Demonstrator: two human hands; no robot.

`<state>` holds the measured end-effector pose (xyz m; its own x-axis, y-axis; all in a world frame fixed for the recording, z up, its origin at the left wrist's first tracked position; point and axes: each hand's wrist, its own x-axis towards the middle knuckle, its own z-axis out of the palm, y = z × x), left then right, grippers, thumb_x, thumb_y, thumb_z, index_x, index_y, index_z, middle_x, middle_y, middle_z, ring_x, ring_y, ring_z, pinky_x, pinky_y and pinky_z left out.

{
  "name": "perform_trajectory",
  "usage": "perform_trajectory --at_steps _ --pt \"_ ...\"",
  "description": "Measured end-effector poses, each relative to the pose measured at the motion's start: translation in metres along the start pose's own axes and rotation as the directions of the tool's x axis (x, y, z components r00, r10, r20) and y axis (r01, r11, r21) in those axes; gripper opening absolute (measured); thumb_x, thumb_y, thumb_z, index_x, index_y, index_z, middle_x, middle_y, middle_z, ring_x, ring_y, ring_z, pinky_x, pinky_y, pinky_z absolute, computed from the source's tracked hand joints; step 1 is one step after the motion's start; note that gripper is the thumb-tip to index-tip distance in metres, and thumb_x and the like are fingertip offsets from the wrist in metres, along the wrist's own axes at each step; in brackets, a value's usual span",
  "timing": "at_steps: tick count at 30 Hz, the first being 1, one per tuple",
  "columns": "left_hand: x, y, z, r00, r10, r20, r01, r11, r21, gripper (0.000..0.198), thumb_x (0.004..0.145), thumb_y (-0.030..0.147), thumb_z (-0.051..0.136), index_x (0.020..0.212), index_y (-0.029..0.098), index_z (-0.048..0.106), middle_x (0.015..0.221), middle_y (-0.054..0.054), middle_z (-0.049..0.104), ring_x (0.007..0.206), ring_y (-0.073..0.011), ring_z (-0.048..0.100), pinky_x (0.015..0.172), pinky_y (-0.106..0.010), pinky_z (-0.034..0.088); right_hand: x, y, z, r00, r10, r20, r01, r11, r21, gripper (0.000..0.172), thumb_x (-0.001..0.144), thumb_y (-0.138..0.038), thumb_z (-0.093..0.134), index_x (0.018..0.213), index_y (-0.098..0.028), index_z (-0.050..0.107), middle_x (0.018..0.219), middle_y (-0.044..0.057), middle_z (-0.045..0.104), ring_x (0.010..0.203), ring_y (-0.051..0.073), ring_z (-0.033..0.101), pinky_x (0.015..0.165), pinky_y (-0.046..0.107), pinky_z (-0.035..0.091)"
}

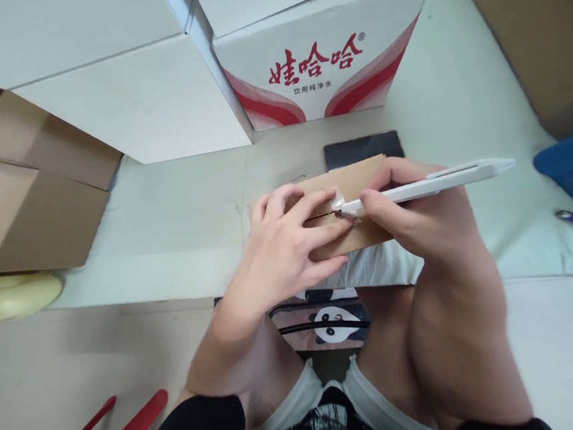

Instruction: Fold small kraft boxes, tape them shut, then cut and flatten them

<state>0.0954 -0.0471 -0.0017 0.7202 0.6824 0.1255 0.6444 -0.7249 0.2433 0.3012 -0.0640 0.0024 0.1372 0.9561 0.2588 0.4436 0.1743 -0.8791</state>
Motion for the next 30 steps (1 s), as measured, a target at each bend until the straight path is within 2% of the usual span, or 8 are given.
perform_trajectory --at_steps 3,8,12,25,30 --pt "-0.0001 0.0001 0.0002 1.000 0.000 -0.002 0.000 1.000 0.002 0.044 0.089 0.049 0.076 0.132 0.042 0.072 0.155 -0.002 0.058 0.138 -0.0393 0.043 0.112 -0.060 0.036 0.0000 0.0000 0.0002 1.000 0.008 0.003 -0.008 1.000 -0.001 0.020 0.076 -0.019 0.066 0.060 -0.024 0.055 0.054 -0.004 0.050 0.051 0.012 0.041 0.048 0.029 0.031" --pt "-0.0004 -0.0004 0.0010 1.000 0.001 -0.005 -0.001 1.000 0.000 0.045 0.087 0.049 0.077 0.131 0.041 0.073 0.154 -0.003 0.058 0.137 -0.0391 0.043 0.112 -0.059 0.037 -0.0015 0.0027 0.0027 0.994 0.057 -0.097 -0.058 0.998 -0.013 0.020 0.073 -0.016 0.064 0.058 -0.023 0.053 0.052 -0.005 0.048 0.050 0.011 0.040 0.047 0.028 0.030" --pt "-0.0006 -0.0007 0.0011 1.000 0.002 -0.014 -0.002 1.000 0.003 0.044 0.088 0.050 0.076 0.131 0.042 0.072 0.154 -0.002 0.058 0.137 -0.0381 0.044 0.112 -0.058 0.037 -0.0018 0.0036 0.0028 0.993 0.060 -0.101 -0.061 0.998 -0.015 0.023 0.074 -0.013 0.063 0.058 -0.023 0.051 0.052 -0.005 0.046 0.049 0.010 0.039 0.048 0.028 0.031" --pt "0.0010 -0.0003 0.0013 1.000 -0.005 -0.006 0.005 1.000 -0.004 0.042 0.089 0.050 0.075 0.130 0.041 0.074 0.153 -0.003 0.059 0.136 -0.0387 0.043 0.112 -0.060 0.036 0.0031 0.0016 -0.0018 0.999 -0.021 0.045 0.024 0.998 -0.055 0.021 0.075 -0.020 0.064 0.060 -0.024 0.050 0.052 -0.004 0.047 0.050 0.012 0.039 0.049 0.028 0.030" --pt "0.0004 -0.0012 0.0025 1.000 0.001 -0.012 -0.001 1.000 -0.020 0.043 0.089 0.049 0.076 0.131 0.041 0.073 0.154 -0.002 0.057 0.138 -0.0382 0.042 0.112 -0.059 0.037 0.0017 0.0021 -0.0013 0.998 -0.020 0.055 0.022 0.999 -0.043 0.017 0.076 -0.022 0.064 0.063 -0.023 0.054 0.056 -0.003 0.053 0.052 0.011 0.043 0.049 0.028 0.031"
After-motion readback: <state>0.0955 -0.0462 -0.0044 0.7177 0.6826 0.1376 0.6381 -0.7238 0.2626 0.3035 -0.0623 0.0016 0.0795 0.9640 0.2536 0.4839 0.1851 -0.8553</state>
